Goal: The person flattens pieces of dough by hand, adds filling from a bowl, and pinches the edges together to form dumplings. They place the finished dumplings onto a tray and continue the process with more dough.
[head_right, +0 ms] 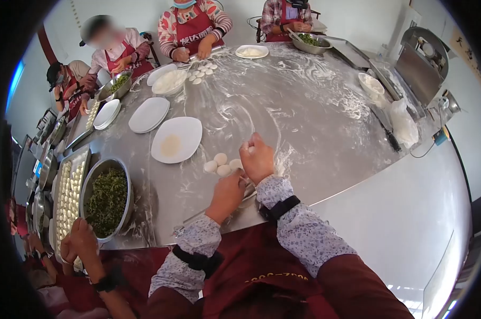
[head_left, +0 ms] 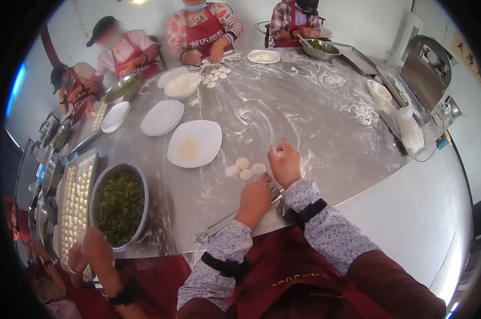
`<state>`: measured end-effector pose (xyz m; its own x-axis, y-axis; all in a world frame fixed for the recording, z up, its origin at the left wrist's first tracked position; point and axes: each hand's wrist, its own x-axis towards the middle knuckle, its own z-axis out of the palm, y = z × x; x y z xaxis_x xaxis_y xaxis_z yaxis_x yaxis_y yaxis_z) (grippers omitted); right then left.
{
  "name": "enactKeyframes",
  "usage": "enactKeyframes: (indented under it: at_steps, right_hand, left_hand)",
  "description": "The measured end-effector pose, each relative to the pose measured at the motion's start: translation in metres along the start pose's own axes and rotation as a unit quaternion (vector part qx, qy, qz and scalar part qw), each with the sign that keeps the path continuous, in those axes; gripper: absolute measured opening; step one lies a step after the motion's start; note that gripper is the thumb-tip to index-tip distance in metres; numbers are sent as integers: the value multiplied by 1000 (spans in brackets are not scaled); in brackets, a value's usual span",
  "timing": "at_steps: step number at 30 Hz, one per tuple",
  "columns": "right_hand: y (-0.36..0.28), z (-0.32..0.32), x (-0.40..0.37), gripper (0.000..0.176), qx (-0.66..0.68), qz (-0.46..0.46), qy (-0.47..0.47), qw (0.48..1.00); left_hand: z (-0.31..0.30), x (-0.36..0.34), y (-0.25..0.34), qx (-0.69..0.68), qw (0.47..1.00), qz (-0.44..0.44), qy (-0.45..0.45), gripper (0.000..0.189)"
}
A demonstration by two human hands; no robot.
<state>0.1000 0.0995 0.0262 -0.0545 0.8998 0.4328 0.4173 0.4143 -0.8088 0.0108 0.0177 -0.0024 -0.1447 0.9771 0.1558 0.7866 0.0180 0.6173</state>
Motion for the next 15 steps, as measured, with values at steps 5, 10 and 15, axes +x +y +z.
enactKeyframes:
  at_steps: [5, 10, 15]
  right_hand:
    - [1, -39, -31, 18, -6, 48, -31, 998]
    - [3, -24, -21, 19, -11, 9, 6, 1000]
    - [-4, -10, -7, 19, -12, 27, -6, 1000]
  left_hand:
    - [-9, -6, -16, -4, 997, 52, -50, 12]
    - [-12, -10, -11, -83, 994, 21, -72, 10]
    - [-2, 2, 0, -35, 999, 10, -21, 9]
